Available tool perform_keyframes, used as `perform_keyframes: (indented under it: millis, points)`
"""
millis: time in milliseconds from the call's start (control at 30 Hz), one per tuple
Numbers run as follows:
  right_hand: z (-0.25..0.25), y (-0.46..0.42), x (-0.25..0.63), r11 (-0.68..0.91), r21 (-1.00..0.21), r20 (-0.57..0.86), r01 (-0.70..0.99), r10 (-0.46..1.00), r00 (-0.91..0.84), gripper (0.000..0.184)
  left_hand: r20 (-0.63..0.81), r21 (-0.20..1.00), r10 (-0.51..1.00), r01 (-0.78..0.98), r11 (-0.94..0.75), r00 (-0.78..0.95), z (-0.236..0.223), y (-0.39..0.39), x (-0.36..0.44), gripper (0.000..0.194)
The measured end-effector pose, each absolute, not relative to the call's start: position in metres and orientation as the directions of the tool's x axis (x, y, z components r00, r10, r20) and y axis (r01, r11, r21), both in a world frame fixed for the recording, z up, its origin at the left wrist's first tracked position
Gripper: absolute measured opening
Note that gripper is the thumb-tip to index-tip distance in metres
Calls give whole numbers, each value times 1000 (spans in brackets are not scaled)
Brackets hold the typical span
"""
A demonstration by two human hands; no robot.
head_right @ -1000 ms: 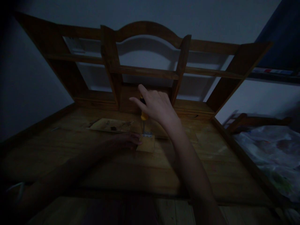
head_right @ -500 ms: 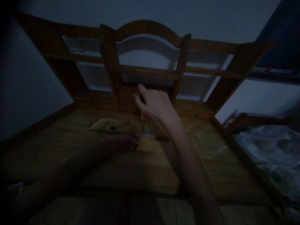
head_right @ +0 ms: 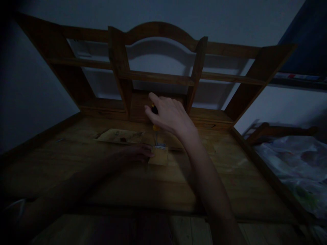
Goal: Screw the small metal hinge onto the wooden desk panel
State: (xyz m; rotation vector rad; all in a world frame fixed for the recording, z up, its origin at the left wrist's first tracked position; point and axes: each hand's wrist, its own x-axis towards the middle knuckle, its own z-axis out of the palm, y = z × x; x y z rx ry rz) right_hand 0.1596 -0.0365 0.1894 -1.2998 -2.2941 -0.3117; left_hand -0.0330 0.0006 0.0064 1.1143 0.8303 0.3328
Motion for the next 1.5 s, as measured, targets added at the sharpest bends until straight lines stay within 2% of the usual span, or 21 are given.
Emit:
perform_keyframes:
  millis: [167,300,467,700,867,1000,1133,1267,1500]
  points:
    - [192,-36,161,599,-60,491,799,714,-499,38,-441,871,598,158,466,669,6,1,-34,33]
    - [189,-33,159,554,-32,519,832,720,-460,33,-440,874,596,168,457,672,4,2,-34,32]
    - [187,-34,159,512,-11,530,859,731,-430,44,-420,884,589,163,439,690,4,1,-34,29]
    - [187,-32,156,616,-52,504,786,696,-512,39,-452,870,588,185,457,671,12,-2,-33,27]
    - [184,-34,154,585,-65,527,808,708,-470,47,-441,874,590,173,454,677,9,-1,-33,30]
    - [186,-34,155,596,-70,535,800,699,-474,40,-420,879,582,153,451,696,6,0,-34,31]
    - [187,-31,157,617,-47,533,786,681,-502,41,-415,883,567,164,441,711,7,0,-33,30]
    - [187,-31,157,575,-22,541,818,695,-474,34,-420,883,584,166,438,694,8,-1,-32,29]
    - [191,-38,157,519,-13,539,855,724,-431,38,-416,885,590,159,438,692,6,1,-33,33]
